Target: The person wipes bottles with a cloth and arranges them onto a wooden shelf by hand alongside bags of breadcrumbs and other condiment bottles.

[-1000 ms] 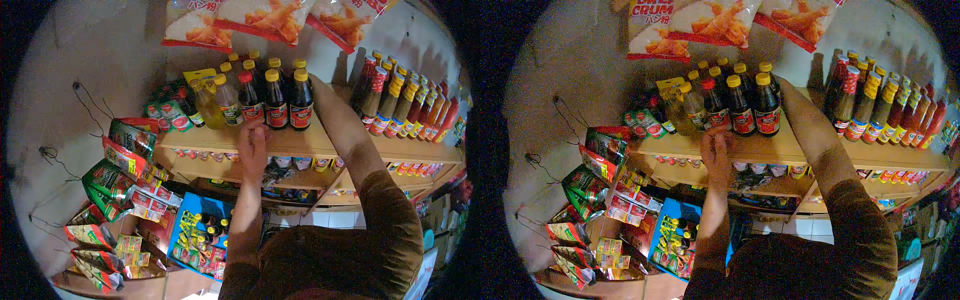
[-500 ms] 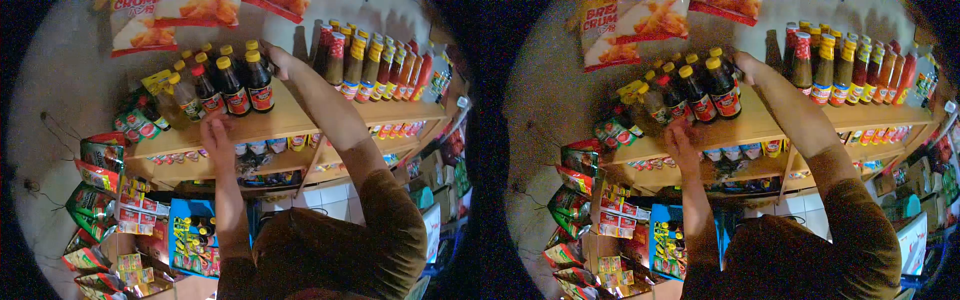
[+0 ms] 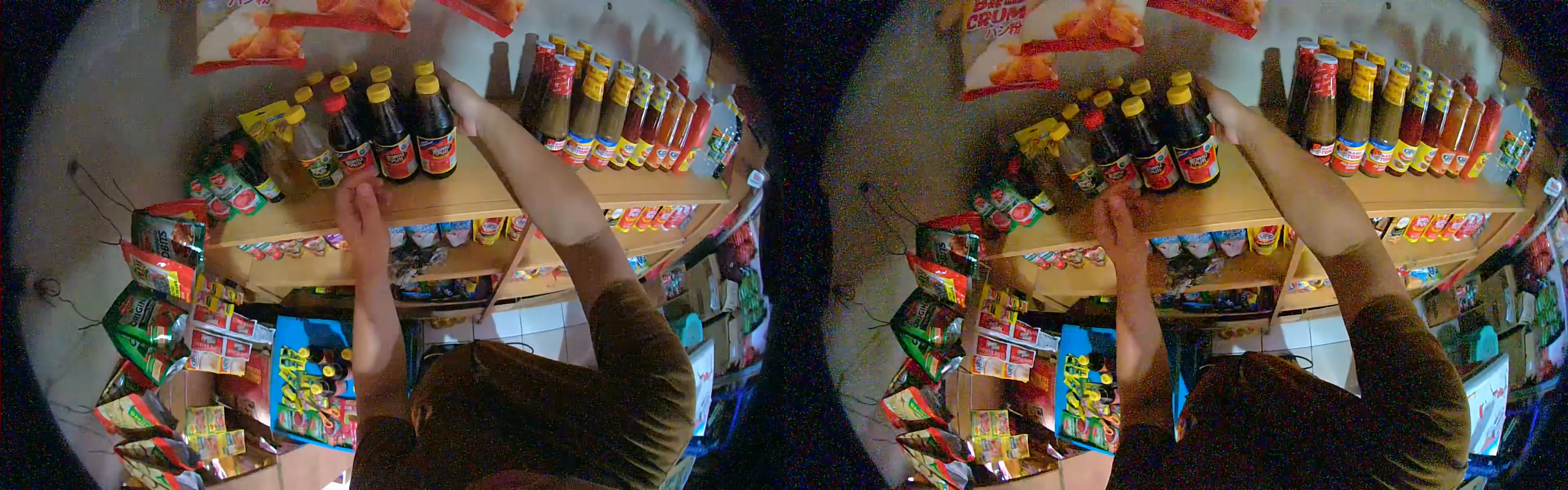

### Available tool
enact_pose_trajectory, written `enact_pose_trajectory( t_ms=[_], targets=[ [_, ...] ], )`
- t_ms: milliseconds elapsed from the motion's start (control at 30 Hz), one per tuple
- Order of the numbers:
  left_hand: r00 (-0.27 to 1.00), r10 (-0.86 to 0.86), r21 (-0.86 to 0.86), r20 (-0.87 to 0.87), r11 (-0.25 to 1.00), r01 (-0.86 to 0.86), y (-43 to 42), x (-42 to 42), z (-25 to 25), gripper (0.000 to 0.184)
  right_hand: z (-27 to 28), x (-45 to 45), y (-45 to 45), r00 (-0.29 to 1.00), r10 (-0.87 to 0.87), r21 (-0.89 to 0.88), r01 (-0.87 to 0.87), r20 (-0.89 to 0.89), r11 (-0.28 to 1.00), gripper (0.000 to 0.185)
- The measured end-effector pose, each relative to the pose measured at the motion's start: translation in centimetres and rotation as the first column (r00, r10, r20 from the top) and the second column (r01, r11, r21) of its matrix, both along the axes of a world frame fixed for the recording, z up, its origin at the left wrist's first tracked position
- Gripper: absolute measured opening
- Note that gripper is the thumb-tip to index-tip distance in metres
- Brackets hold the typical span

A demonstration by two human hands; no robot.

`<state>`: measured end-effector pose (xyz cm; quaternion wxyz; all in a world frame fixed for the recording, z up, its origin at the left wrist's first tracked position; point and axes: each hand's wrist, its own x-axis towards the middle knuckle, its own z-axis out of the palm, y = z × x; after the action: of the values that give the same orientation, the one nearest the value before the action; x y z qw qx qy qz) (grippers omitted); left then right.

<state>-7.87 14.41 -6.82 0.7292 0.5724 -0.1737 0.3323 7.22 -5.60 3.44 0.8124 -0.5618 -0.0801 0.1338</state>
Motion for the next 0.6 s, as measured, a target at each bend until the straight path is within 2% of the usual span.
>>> enact_pose_trajectory(
  t_ms=[100,200,300,400,467,533,600],
  targets=[
    [0.999,0.044,0.016,-0.012,0.999,-0.044,-0.2,0.2,-0.1,0.034,0.8,-1.2,0.3,0.998,-0.060,0.002,0.060,0.011,0.998,0.058],
    [1.000,0.022,-0.003,0.007,1.000,-0.022,-0.1,0.5,-0.3,0.030,-0.5,0.7,-0.3,1.000,0.001,-0.005,0.000,0.024,1.000,0.057],
    [0.997,0.074,0.016,-0.020,0.997,-0.074,-0.8,-0.4,0.7,0.026,-2.5,3.9,-0.8,0.998,-0.041,-0.068,0.045,0.053,0.997,0.061],
    [0.992,0.128,0.079,0.015,0.989,-0.129,-0.7,-0.3,0.8,0.023,-2.0,3.2,-0.8,0.983,-0.104,-0.011,0.107,0.150,0.994,0.066],
    [0.991,0.133,0.084,-0.005,0.988,-0.132,-0.6,-0.3,0.8,0.023,1.6,-2.0,-0.4,0.938,-0.316,-0.053,0.326,0.144,0.944,0.070],
    [0.990,0.136,0.071,-0.024,0.988,-0.134,-0.7,-0.4,0.8,0.022,2.0,-2.1,-1.5,0.927,-0.338,-0.035,0.347,0.162,0.937,0.078],
    [0.989,0.142,0.040,-0.040,0.989,-0.140,-0.8,-0.5,1.0,0.021,1.6,-2.0,-2.9,0.895,-0.374,-0.098,0.406,0.244,0.908,0.075]
  ],
)
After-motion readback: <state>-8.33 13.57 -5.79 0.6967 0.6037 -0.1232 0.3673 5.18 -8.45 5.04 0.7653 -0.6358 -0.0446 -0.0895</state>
